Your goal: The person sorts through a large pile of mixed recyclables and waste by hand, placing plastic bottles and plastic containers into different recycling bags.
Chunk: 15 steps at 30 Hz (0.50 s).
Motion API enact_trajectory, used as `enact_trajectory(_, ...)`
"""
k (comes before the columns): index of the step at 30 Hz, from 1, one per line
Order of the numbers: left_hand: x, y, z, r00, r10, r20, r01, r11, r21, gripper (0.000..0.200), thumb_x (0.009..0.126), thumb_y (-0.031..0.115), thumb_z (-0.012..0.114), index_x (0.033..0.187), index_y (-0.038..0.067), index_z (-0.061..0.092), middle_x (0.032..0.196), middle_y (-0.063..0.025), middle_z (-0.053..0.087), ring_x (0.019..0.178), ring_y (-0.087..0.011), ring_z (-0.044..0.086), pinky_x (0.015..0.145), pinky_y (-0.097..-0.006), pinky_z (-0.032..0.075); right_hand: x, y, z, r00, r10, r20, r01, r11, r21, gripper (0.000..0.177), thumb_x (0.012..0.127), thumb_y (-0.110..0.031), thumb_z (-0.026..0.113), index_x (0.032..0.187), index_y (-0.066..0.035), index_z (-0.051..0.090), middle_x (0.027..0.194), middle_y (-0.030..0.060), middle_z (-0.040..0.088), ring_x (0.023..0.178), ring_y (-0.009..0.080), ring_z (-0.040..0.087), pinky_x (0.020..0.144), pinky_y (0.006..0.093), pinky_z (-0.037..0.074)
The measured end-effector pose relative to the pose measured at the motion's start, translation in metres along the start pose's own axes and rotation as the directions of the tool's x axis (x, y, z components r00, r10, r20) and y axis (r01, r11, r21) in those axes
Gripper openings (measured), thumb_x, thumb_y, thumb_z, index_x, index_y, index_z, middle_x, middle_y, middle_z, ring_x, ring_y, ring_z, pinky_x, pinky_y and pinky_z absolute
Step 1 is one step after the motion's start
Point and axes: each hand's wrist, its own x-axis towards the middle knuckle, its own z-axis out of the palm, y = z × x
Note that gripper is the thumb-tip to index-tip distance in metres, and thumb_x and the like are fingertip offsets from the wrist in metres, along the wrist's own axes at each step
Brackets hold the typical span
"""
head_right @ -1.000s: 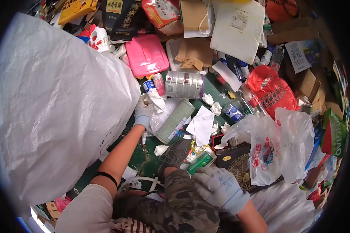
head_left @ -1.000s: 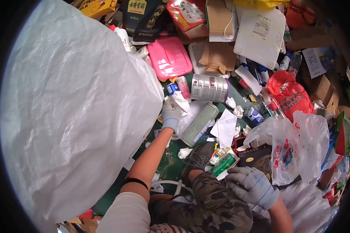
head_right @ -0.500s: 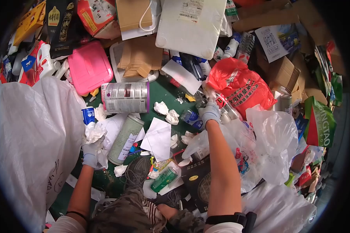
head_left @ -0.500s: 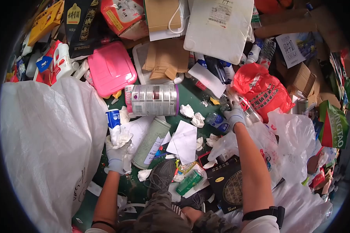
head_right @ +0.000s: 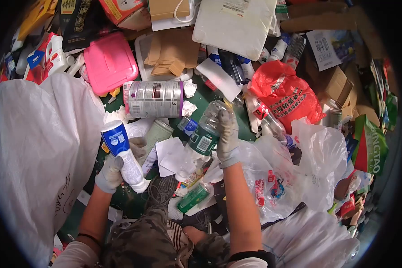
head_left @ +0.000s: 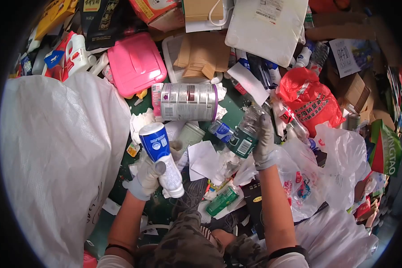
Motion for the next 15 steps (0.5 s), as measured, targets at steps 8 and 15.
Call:
enact_trajectory(8, -0.014, -0.065, 0.027, 0.953, -0.299, 0.044, 0.301, 0.929, -0.214, 0.057, 0.063, 0.025, 0.082, 0.108, 0.003, 0.056, 0.095, -0.0068, 0.063, 0.089, -0.0187, 0.062, 0.079, -0.0332, 0.051, -0.041, 0.123, 0.076, 0.949, 0.137, -0.283, -0.138, 0.990, 0.019, 0.043, 0.091, -0.035, 0.052, 0.115, 0.001, 0.047, 0.100, 0.0076, 0.055, 0.087, 0.0125, 0.053, 0.077, 0.0260, 0.045)
enact_trajectory(15, -0.001, -0.072, -0.016, 0.974, 0.062, -0.218, -0.002, 0.965, 0.263, 0.092, 0.054, 0.010, 0.085, 0.130, 0.003, 0.032, 0.111, -0.0089, 0.053, 0.096, -0.0174, 0.056, 0.083, -0.0317, 0.050, -0.011, 0.085, 0.000, 0.934, -0.288, 0.211, 0.152, -0.216, -0.964, 0.061, 0.064, -0.011, 0.062, 0.122, -0.006, 0.046, 0.117, 0.0139, 0.052, 0.109, 0.0320, 0.048, 0.095, 0.0403, 0.036)
